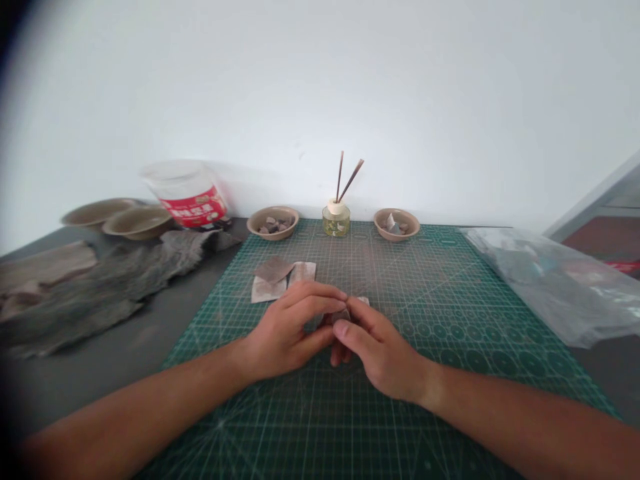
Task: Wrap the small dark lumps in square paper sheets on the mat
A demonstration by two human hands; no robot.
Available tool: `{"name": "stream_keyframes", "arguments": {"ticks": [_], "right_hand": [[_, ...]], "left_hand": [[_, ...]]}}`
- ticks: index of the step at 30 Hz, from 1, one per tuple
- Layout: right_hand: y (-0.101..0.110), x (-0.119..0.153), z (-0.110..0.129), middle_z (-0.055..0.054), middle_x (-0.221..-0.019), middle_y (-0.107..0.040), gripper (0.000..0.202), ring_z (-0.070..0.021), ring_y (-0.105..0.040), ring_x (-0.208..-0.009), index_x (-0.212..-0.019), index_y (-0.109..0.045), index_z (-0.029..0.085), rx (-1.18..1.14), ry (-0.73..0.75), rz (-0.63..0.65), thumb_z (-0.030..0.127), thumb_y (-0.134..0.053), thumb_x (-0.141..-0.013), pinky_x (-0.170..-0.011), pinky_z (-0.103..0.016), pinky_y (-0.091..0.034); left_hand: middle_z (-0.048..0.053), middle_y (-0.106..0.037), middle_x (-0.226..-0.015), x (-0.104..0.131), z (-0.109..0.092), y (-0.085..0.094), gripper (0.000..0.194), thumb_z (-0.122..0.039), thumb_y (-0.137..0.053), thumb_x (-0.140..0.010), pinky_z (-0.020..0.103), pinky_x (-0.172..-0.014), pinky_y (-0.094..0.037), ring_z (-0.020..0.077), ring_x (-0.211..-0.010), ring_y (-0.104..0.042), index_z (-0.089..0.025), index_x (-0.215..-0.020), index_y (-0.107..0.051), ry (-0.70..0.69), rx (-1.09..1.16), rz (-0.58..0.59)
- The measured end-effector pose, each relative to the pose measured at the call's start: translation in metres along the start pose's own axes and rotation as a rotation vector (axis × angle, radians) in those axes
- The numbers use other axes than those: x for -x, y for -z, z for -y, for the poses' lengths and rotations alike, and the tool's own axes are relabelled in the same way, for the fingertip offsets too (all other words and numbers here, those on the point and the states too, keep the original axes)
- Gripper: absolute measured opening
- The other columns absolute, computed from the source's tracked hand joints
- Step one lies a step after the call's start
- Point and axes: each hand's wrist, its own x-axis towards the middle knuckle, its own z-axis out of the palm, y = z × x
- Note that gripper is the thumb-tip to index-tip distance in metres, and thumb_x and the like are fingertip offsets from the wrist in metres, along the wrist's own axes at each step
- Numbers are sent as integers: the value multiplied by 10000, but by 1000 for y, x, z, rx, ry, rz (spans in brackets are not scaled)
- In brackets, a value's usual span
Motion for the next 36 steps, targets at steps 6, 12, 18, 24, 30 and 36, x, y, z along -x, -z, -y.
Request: {"name": "stream_keyframes", "arguments": {"ticks": [6,12,18,24,30,36], "right_hand": [[-1,-1,-3,-36,-776,-658,400,-152,-650,-669,-1065,-610,165,-345,-19,128,502,-398,-1023,-602,-259,-491],[-5,-6,0,-24,-836,-617,352,-115,-601,-657,-1075,-657,170,-615,-164,146,483,-526,-980,-608,-237,-500],[0,-4,2,45,-628,-457,290,-64,-337,-497,-928,-660,160,-632,-241,144,445,-608,-943,-503,-200,-368],[0,-4,5,70,-609,-379,316,-57,-249,-491,-1022,-647,166,-600,-269,193,469,-590,-955,-467,-183,-246],[-1,-4,-1,59,-628,-426,317,-61,-291,-503,-1048,-640,166,-574,-269,191,464,-609,-946,-482,-185,-294],[-3,-5,-1,48,-623,-450,312,-80,-375,-532,-1001,-641,157,-556,-235,161,457,-651,-918,-507,-200,-360]], "left_hand": [[89,-675,-1202,1,2,2,278,-231,-645,-922,365,-967,-517,205,-1159,-618,-193,-1190,-582,2,122,-6],[94,-668,-1210,3,3,0,304,-228,-662,-913,358,-980,-509,203,-1159,-615,-183,-1202,-577,12,155,-11],[100,-677,-1183,4,1,0,285,-285,-649,-929,368,-939,-533,220,-1136,-629,-191,-1189,-582,30,170,9],[107,-672,-1178,4,1,-1,297,-262,-667,-913,344,-889,-555,212,-1118,-633,-184,-1183,-571,0,223,8],[140,-645,-1211,5,1,-1,280,-272,-639,-919,356,-859,-572,222,-1077,-646,-165,-1170,-576,36,282,63],[142,-644,-1196,3,0,1,269,-235,-620,-918,355,-927,-545,218,-1118,-630,-157,-1172,-582,-12,323,61]]}}
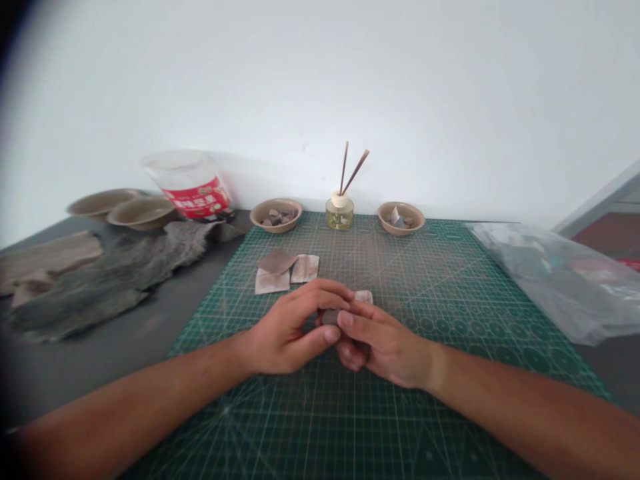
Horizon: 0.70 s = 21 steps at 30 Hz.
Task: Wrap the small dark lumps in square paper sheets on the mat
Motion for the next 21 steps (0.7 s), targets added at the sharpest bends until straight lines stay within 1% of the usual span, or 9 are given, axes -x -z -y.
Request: {"name": "stream_keyframes", "arguments": {"ticks": [4,11,16,21], "right_hand": [[0,0,1,45,-623,-469,306,-83,-394,-535,-982,-637,155,8,6,15,454,-650,-920,-513,-205,-372],[0,-1,1,48,-609,-481,284,-81,-404,-527,-874,-585,169,9,11,15,440,-661,-914,-515,-209,-370],[0,-1,1,53,-594,-496,294,-89,-429,-516,-886,-576,177,21,-4,-8,452,-683,-896,-509,-219,-371],[2,-1,0,45,-611,-529,294,-87,-454,-516,-902,-572,175,26,-30,6,454,-663,-913,-508,-217,-379]], "left_hand": [[149,-645,-1189,-1,-2,1,240,-212,-577,-933,359,-946,-537,220,-1130,-625,-142,-1163,-592,-2,19,8],[147,-643,-1181,-1,-3,3,208,-194,-519,-960,378,-945,-535,223,-1109,-630,-146,-1143,-605,32,88,31],[132,-643,-1186,0,-3,3,190,-237,-500,-984,399,-940,-532,231,-1099,-634,-166,-1108,-625,104,120,29],[126,-658,-1150,0,-3,3,204,-223,-465,-997,376,-940,-530,218,-1090,-637,-157,-1067,-645,123,126,26]]}}
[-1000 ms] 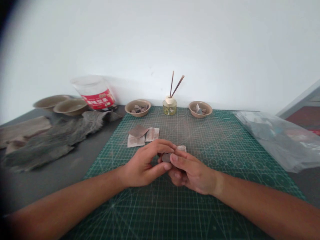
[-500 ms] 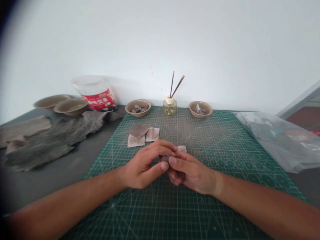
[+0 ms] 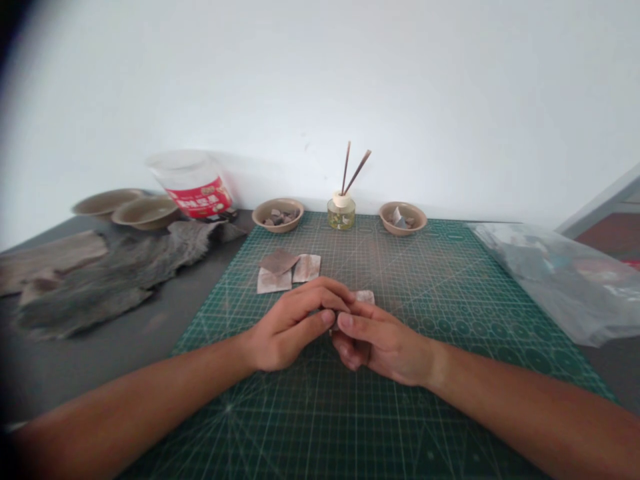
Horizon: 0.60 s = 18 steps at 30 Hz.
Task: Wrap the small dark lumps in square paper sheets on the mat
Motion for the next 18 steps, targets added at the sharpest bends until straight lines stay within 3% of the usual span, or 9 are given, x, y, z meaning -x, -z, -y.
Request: {"name": "stream_keyframes", "arguments": {"ticks": [7,18], "right_hand": [[2,0,-2,23,-644,-562,334,-85,-490,-537,-895,-580,159,25,-29,4,487,-628,-932,-513,-212,-383],[1,1,0,30,-648,-563,307,-85,-486,-542,-929,-582,169,0,-28,-5,471,-639,-929,-523,-214,-387]], "left_hand": [[101,-685,-1054,-1,4,-5,205,-210,-465,-1005,316,-898,-533,178,-1011,-659,-135,-1005,-655,32,-98,-62],[110,-689,-1065,-1,0,-4,191,-216,-475,-995,346,-894,-549,196,-1033,-660,-148,-1008,-654,32,-69,-65]]}}
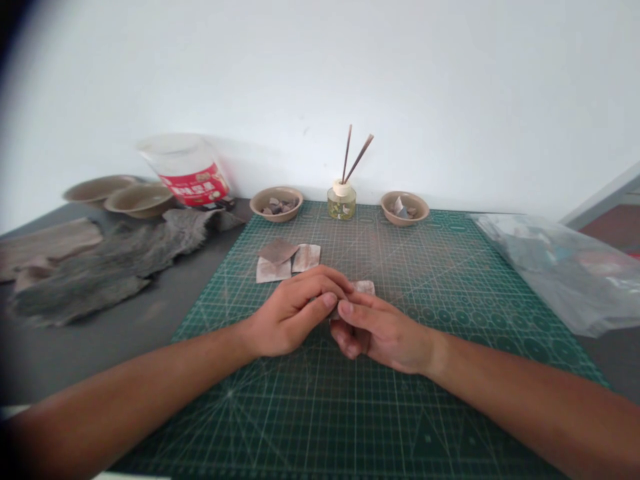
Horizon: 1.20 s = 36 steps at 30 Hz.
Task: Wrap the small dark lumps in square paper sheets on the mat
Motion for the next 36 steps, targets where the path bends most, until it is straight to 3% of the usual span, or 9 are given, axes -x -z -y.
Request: {"name": "stream_keyframes", "arguments": {"ticks": [13,36], "right_hand": [[-1,1,2,30,-650,-535,306,-89,-467,-560,-931,-590,163,19,8,35,467,-627,-938,-543,-223,-380],[1,2,0,10,-712,-526,319,-92,-458,-592,-999,-649,149,10,-8,16,459,-643,-926,-547,-217,-385]], "left_hand": [[133,-650,-1147,2,2,6,175,-231,-522,-926,385,-880,-542,232,-1029,-645,-157,-1046,-624,-70,47,80],[142,-631,-1136,3,1,1,213,-214,-628,-871,373,-877,-549,214,-1003,-643,-145,-1071,-605,-106,20,51]]}}
